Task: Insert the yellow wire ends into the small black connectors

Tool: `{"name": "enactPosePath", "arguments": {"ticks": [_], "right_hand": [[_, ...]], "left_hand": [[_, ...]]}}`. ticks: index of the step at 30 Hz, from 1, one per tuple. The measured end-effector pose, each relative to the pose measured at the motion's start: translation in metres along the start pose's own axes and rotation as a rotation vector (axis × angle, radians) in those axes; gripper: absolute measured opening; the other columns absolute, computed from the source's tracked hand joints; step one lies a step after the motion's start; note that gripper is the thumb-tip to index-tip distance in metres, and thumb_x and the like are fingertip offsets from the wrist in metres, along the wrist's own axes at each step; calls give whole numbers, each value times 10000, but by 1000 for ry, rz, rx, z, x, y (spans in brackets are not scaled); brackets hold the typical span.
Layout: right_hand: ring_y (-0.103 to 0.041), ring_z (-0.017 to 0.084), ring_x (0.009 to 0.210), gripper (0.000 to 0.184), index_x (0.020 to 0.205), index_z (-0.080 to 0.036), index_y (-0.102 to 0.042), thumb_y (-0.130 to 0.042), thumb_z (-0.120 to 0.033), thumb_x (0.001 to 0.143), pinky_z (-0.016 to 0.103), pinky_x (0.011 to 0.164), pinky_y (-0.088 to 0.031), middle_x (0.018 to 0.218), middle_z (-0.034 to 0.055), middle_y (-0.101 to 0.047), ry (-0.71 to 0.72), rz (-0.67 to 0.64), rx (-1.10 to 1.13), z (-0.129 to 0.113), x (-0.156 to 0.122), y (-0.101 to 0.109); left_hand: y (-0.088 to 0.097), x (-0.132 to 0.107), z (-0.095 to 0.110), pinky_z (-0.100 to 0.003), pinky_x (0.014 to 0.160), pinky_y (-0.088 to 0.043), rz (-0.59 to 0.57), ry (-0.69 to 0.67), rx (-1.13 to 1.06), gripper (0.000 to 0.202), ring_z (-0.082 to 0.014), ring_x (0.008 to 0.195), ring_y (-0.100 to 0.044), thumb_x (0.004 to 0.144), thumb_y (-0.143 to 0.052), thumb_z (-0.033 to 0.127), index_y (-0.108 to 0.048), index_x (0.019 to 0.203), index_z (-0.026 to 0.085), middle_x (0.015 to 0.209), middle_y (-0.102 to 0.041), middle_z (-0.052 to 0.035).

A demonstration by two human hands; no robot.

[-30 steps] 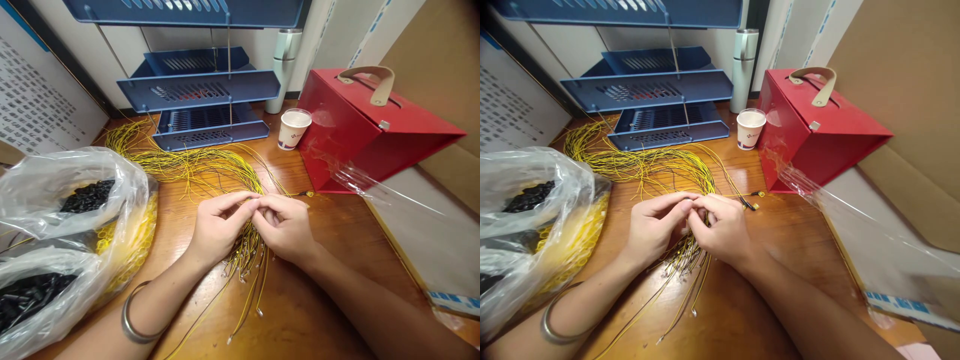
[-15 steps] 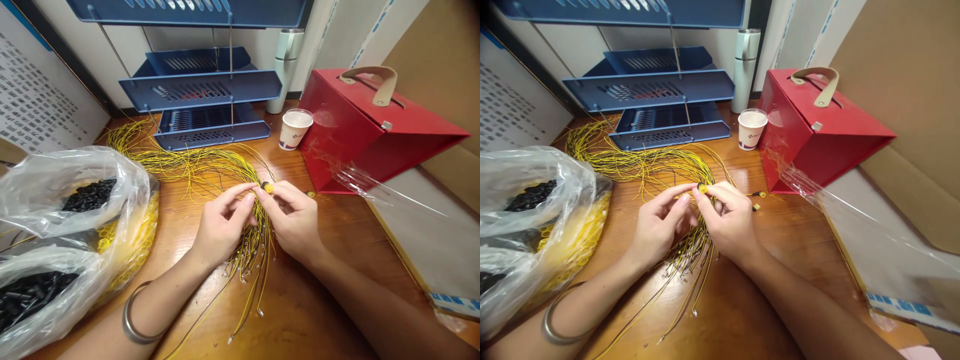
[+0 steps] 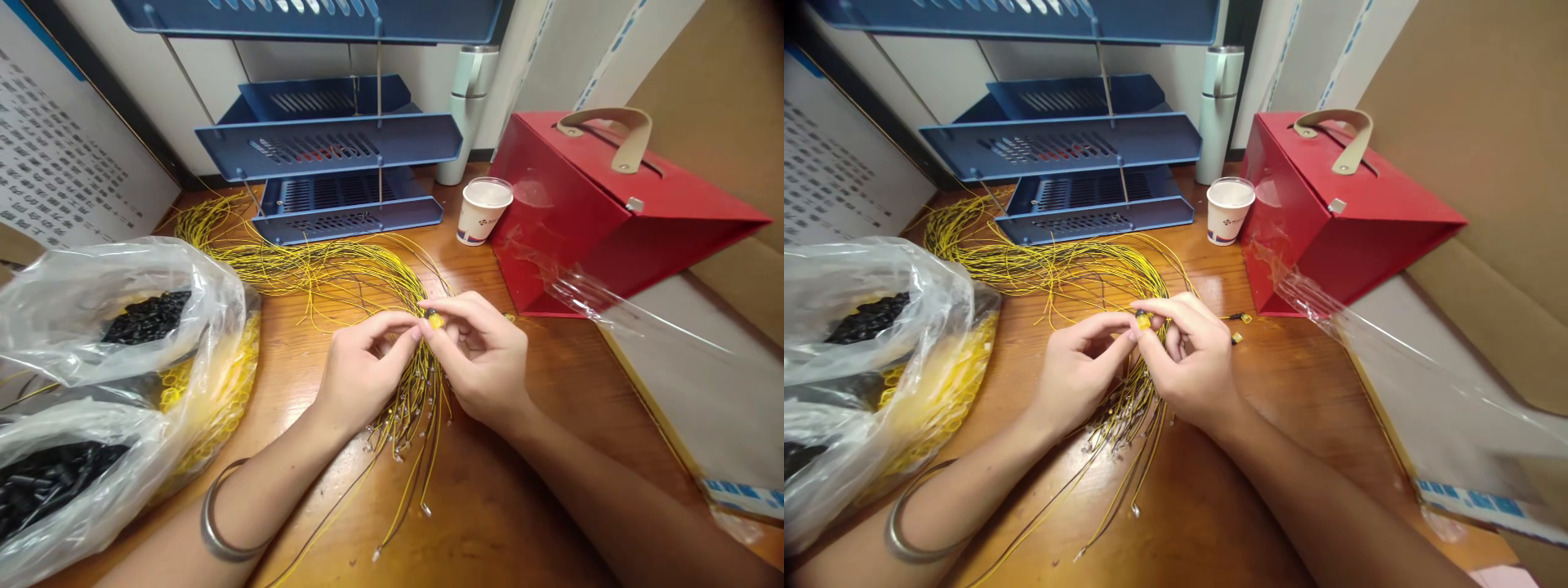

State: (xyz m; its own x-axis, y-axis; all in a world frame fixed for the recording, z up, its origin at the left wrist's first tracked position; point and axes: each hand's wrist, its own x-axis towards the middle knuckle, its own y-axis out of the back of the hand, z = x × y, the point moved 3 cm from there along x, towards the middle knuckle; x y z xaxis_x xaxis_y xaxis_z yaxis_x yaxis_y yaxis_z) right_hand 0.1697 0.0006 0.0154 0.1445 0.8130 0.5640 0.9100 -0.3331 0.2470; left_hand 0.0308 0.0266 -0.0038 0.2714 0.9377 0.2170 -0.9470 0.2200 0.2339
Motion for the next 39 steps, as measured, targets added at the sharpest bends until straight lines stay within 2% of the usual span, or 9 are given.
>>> {"name": "enactPosePath", "arguments": {"ticks": [2, 4, 6, 8, 15, 19, 25, 31, 39], "right_hand": [[-442, 59, 545, 228, 970, -176, -700, -638, -65, 781, 239, 492, -355, 783, -14, -565, 13, 2, 14, 0, -1, 1], [-442, 59, 547, 228, 970, -172, -699, -637, -60, 781, 241, 492, -350, 785, -13, -566, 5, 1, 26, 1, -1, 0], [-437, 62, 546, 210, 966, -168, -705, -640, -73, 790, 243, 485, -343, 769, -14, -557, -15, -8, 45, 2, -1, -1], [-445, 69, 556, 187, 961, -162, -716, -641, -97, 803, 246, 488, -348, 751, -10, -551, -34, -20, 69, 3, 0, -2], [-466, 80, 555, 193, 989, -123, -729, -647, -135, 815, 250, 499, -387, 689, -11, -528, -40, -79, 53, 0, 1, -5], [-470, 68, 535, 306, 1126, -131, -674, -640, -143, 823, 249, 479, -388, 791, 5, -595, -38, -157, 128, -1, -1, -4], [-537, 95, 632, 186, 988, -160, -730, -675, -141, 811, 249, 508, -399, 781, 16, -643, -3, -101, 128, 0, 1, -4], [-573, 115, 687, 186, 981, -177, -745, -671, -128, 818, 259, 540, -421, 790, 32, -650, 11, -117, 167, 0, 1, -4], [-547, 101, 656, 208, 1012, -198, -747, -690, -158, 816, 247, 527, -416, 770, 16, -625, -8, -164, 222, 2, 3, -6]], "left_hand": [[3, 0, 4, -231, 484, -383, 61, -78, 68, 100, -94, 537, -492, 847, -670, 272, -727, 850, 189, 705, -630, -6], [6, 1, 9, -264, 602, -448, 98, -177, 126, 82, -130, 680, -555, 838, -673, 247, -718, 829, 179, 813, -630, -33], [7, 1, 12, -327, 794, -467, 70, -249, 150, 104, -177, 877, -581, 871, -621, 224, -713, 893, 179, 938, -645, -61], [7, 1, 13, -353, 867, -436, 4, -260, 119, 157, -186, 930, -562, 914, -559, 226, -702, 969, 193, 971, -670, -59], [6, 2, 3, -318, 770, -400, -34, -73, -117, 192, -170, 821, -524, 941, -544, 341, -673, 893, 206, 838, -629, -19], [10, 3, 3, -315, 757, -362, 34, -82, -123, 226, -159, 779, -492, 945, -535, 324, -618, 776, 200, 747, -584, 3], [12, 2, 4, -314, 733, -336, 68, -96, -80, 229, -154, 747, -458, 937, -548, 321, -595, 750, 197, 716, -548, 10], [6, 2, 2, -301, 668, -334, -36, -7, -164, 301, -146, 700, -437, 962, -497, 373, -561, 733, 189, 697, -502, 2], [3, -1, 5, -284, 604, -319, -85, 39, -424, 280, -126, 636, -397, 936, -533, 351, -504, 716, 181, 691, -443, 8]]}}
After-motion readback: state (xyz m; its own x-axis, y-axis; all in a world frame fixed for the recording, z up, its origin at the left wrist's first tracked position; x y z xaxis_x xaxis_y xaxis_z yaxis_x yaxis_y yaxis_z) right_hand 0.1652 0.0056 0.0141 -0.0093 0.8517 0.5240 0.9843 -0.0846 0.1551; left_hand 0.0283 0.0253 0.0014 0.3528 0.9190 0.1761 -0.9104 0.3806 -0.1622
